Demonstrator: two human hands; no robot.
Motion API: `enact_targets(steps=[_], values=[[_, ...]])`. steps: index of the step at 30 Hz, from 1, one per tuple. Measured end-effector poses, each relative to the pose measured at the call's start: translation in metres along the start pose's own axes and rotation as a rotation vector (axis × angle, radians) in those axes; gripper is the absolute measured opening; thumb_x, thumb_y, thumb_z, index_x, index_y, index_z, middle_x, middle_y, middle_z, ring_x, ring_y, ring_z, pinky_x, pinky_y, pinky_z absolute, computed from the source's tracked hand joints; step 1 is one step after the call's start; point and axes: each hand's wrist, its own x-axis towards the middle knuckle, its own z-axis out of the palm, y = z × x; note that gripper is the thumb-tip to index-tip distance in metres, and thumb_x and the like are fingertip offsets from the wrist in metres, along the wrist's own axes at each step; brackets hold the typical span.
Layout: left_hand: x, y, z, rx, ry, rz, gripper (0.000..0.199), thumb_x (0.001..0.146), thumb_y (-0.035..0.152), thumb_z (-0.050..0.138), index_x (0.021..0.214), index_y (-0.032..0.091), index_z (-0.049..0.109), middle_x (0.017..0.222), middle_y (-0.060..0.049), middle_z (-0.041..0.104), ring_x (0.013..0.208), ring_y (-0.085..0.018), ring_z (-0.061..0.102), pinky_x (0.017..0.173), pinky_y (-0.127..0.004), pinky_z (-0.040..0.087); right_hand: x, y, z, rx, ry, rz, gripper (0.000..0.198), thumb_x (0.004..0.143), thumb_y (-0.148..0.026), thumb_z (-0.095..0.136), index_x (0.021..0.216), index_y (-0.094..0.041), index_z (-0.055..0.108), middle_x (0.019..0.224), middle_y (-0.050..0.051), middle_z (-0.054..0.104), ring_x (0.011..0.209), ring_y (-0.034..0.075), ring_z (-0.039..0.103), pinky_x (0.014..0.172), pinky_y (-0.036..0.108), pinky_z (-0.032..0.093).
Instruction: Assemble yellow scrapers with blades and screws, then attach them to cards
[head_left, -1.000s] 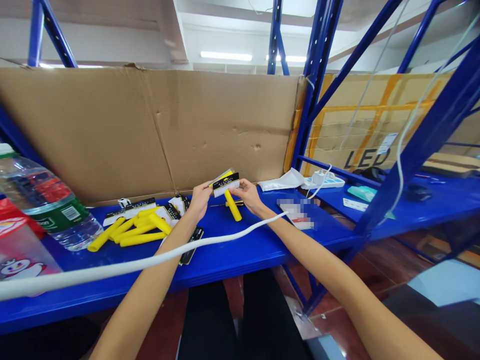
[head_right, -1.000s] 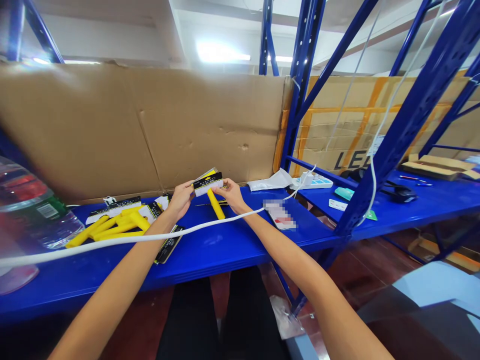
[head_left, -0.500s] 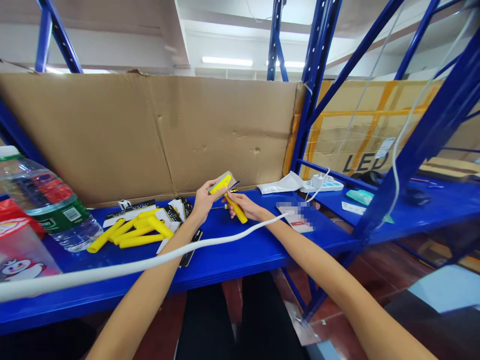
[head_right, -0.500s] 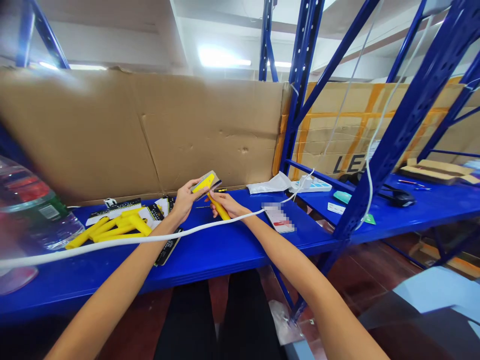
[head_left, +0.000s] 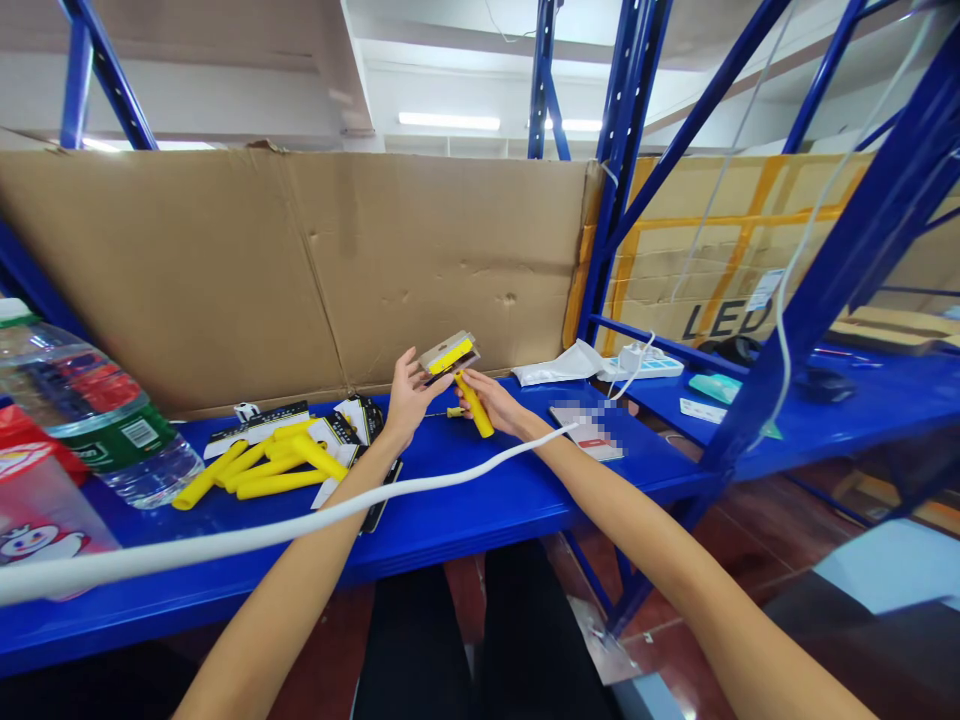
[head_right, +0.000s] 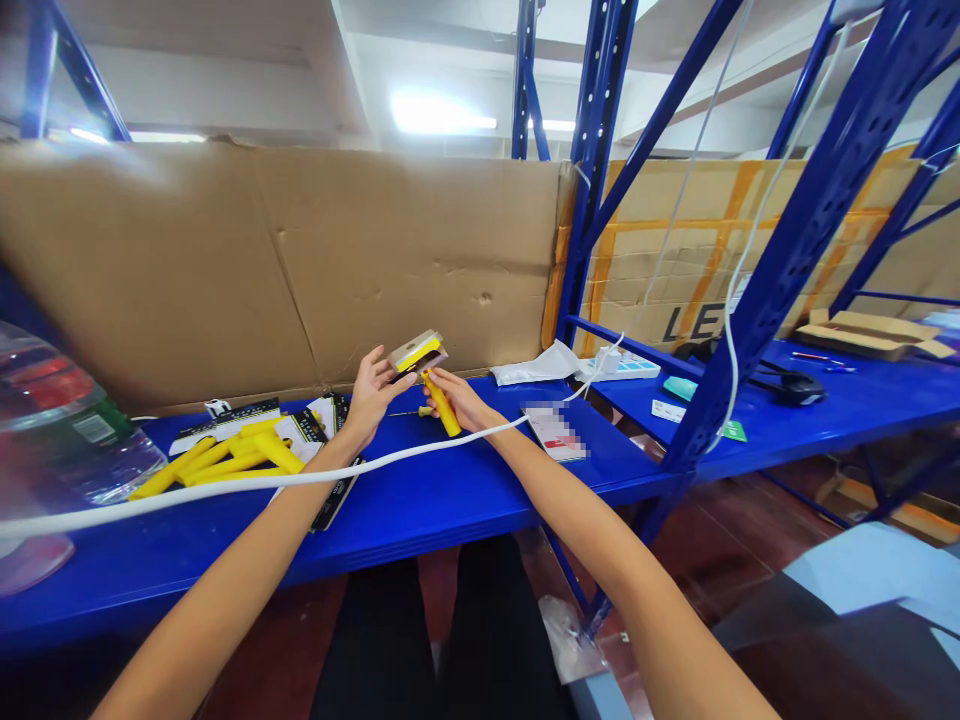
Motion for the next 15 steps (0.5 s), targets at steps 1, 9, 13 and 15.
enact_targets(steps=[1,9,13,15], values=[[0.001,-0.002,-0.002,0.016,0.052,-0.016,0.098,0.065,0.038,0.107,0.149,0.025,0.058,0.147,-0.017,0.067,0.132,-0.032,0.070,0.116,-0.048,0.054,0.001,-0.001,-0.001,0.005,0.008,-0.015,0.038,0.108,-0.042,0.074,0.137,-0.019,0.069,0.126,0.009,0.074,0.098,0.020,0.075,0.083,0.038,0.067],[0.003,-0.005,-0.004,-0.059,0.059,-0.140,0.056,0.086,0.060,0.091,0.117,0.019,0.069,0.112,-0.013,0.079,0.102,-0.026,0.078,0.090,-0.041,0.064,0.008,0.001,-0.007,-0.005,0.087,-0.116,0.033,0.105,-0.031,0.078,0.135,-0.018,0.070,0.122,0.007,0.075,0.096,0.019,0.075,0.081,0.035,0.067],[-0.003,0.003,0.005,-0.167,-0.017,-0.142,0.064,0.089,0.070,0.085,0.128,0.022,0.069,0.123,-0.013,0.081,0.110,-0.027,0.080,0.096,-0.041,0.064,0.009,0.006,-0.008,-0.038,0.097,-0.159,0.035,0.106,-0.031,0.077,0.138,-0.019,0.070,0.120,0.006,0.075,0.095,0.019,0.075,0.082,0.036,0.067],[-0.005,0.008,0.008,-0.203,-0.041,-0.125,0.068,0.088,0.071,0.086,0.133,0.023,0.070,0.129,-0.013,0.080,0.117,-0.028,0.079,0.101,-0.042,0.063,0.009,0.008,-0.009,-0.059,0.099,-0.163,0.036,0.107,-0.034,0.077,0.138,-0.019,0.069,0.121,0.007,0.075,0.095,0.019,0.075,0.082,0.037,0.067]])
